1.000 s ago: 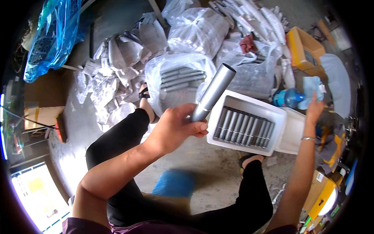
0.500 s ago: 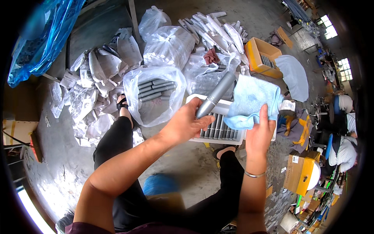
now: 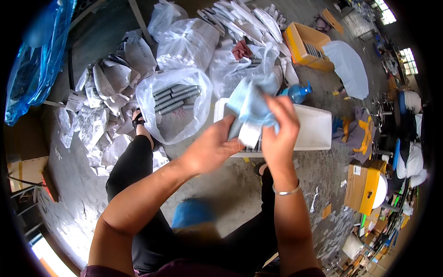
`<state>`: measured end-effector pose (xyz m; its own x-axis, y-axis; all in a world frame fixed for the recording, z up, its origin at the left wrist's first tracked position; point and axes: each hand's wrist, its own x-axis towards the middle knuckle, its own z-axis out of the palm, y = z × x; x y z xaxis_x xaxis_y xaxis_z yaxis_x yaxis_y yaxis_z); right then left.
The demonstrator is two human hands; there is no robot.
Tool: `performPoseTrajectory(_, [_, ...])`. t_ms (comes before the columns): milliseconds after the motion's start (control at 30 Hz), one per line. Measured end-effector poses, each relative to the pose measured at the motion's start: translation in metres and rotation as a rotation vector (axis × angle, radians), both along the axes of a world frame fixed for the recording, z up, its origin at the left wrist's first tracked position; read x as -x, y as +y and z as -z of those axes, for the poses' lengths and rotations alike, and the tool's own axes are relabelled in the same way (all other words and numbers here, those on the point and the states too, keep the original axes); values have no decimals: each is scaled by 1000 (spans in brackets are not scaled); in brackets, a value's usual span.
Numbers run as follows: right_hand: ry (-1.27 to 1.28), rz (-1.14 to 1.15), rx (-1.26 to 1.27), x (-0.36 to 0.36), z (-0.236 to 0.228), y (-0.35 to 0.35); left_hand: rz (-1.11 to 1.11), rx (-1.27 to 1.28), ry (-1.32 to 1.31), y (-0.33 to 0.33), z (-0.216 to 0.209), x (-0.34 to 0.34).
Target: The person sits on a low stool and wipes cylindrical metal objects with a blue cloth. They pick up each cylinder from a plastic bag, wipe it thoroughly, and place it into a white styrofoam tray. The person occasionally touches their face or adjusts the camera during the task.
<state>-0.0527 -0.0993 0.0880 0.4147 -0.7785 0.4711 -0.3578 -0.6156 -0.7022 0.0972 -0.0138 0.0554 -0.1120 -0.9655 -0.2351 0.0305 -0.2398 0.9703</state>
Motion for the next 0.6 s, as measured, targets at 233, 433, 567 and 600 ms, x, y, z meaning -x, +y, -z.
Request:
performPoseTrajectory(233, [-37, -95, -111, 8, 11, 16, -68, 232, -94, -4, 13, 8])
performPoseTrajectory(433, [-706, -1, -817, 19, 24, 3, 49, 43, -436, -8, -23, 25])
performPoseTrajectory(567, [-826, 173, -882, 35, 20, -3, 202, 226, -475, -6, -52, 15])
performPoseTrajectory(600, [-895, 82, -940, 45, 10, -8, 162, 316, -380, -6, -61, 9])
